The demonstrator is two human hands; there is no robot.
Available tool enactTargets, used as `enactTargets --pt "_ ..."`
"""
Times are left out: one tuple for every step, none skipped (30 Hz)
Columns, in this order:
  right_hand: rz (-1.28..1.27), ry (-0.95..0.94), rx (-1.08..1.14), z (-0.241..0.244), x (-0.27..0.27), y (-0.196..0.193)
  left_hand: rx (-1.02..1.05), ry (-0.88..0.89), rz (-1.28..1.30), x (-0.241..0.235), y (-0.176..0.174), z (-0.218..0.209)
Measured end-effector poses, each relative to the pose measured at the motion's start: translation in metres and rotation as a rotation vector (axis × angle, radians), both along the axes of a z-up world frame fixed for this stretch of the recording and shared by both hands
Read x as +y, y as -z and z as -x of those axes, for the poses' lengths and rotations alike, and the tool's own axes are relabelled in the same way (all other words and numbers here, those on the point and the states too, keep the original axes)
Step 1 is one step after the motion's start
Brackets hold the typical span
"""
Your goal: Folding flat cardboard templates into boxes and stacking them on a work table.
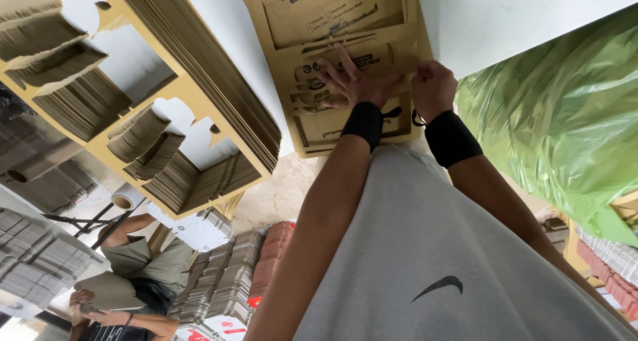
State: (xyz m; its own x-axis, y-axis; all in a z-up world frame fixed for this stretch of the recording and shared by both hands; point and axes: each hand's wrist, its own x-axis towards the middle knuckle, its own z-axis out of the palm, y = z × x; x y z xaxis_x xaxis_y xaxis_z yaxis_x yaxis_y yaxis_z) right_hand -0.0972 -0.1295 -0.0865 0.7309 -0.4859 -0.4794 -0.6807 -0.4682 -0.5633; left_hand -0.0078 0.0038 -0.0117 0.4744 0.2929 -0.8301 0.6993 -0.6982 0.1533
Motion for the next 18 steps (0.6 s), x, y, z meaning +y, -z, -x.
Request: enactTargets --pt "0.001 0.001 0.003 0.002 0.001 0.001 0.003 0.001 0.001 0.001 0.001 0.000" --pt "0.064 -0.088 -0.046 0.004 0.001 0.003 -0.003 0.007 0.006 0.001 0.001 0.000" --pt "0.126 -0.178 -0.091 0.008 0.002 0.003 -0.007 0.014 0.012 0.002 0.002 0.002" --pt "0.127 -0.177 -0.086 0.013 0.003 0.000 -0.002 0.015 0.013 0.001 -0.002 0.004" --pt "0.110 -0.166 -0.140 0.012 0.005 -0.002 0.002 -0.009 0.025 0.001 -0.006 0.002" --pt "0.092 -0.155 -0.194 0.011 0.008 -0.003 0.007 -0.032 0.036 0.002 -0.009 0.000" --pt "0.092 -0.155 -0.195 0.009 0.009 -0.004 0.005 -0.033 0.037 0.001 -0.004 0.000" --pt "0.080 -0.117 -0.213 0.008 0.011 -0.005 0.006 -0.036 0.019 0.001 0.002 0.001" --pt "0.066 -0.080 -0.226 0.009 0.013 -0.007 0.012 -0.039 0.001 0.001 0.007 0.004" --pt "0.066 -0.082 -0.223 0.006 0.016 -0.011 0.015 -0.041 0.002 0.000 0.006 0.007" --pt "0.065 -0.080 -0.165 0.000 0.019 -0.016 -0.018 -0.036 -0.008 -0.001 0.006 0.008" --pt "0.064 -0.078 -0.108 -0.006 0.022 -0.020 -0.050 -0.031 -0.018 -0.001 0.006 0.009" --pt "0.066 -0.079 -0.112 -0.012 0.023 -0.028 -0.055 -0.032 -0.016 0.001 0.009 0.011" --pt "0.011 0.014 -0.019 -0.018 0.023 -0.036 -0.074 -0.031 -0.008 0.002 0.012 0.012" --pt "-0.046 0.105 0.076 -0.023 0.024 -0.044 -0.093 -0.032 -0.003 0.004 0.015 0.015" --pt "-0.045 0.103 0.072 -0.031 0.023 -0.046 -0.096 -0.034 -0.002 0.004 0.027 0.017" --pt "-0.068 0.130 0.097 -0.034 0.023 -0.049 -0.186 -0.064 -0.005 0.005 0.038 0.024" --pt "-0.091 0.156 0.121 -0.038 0.023 -0.052 -0.276 -0.094 -0.009 0.006 0.049 0.030"
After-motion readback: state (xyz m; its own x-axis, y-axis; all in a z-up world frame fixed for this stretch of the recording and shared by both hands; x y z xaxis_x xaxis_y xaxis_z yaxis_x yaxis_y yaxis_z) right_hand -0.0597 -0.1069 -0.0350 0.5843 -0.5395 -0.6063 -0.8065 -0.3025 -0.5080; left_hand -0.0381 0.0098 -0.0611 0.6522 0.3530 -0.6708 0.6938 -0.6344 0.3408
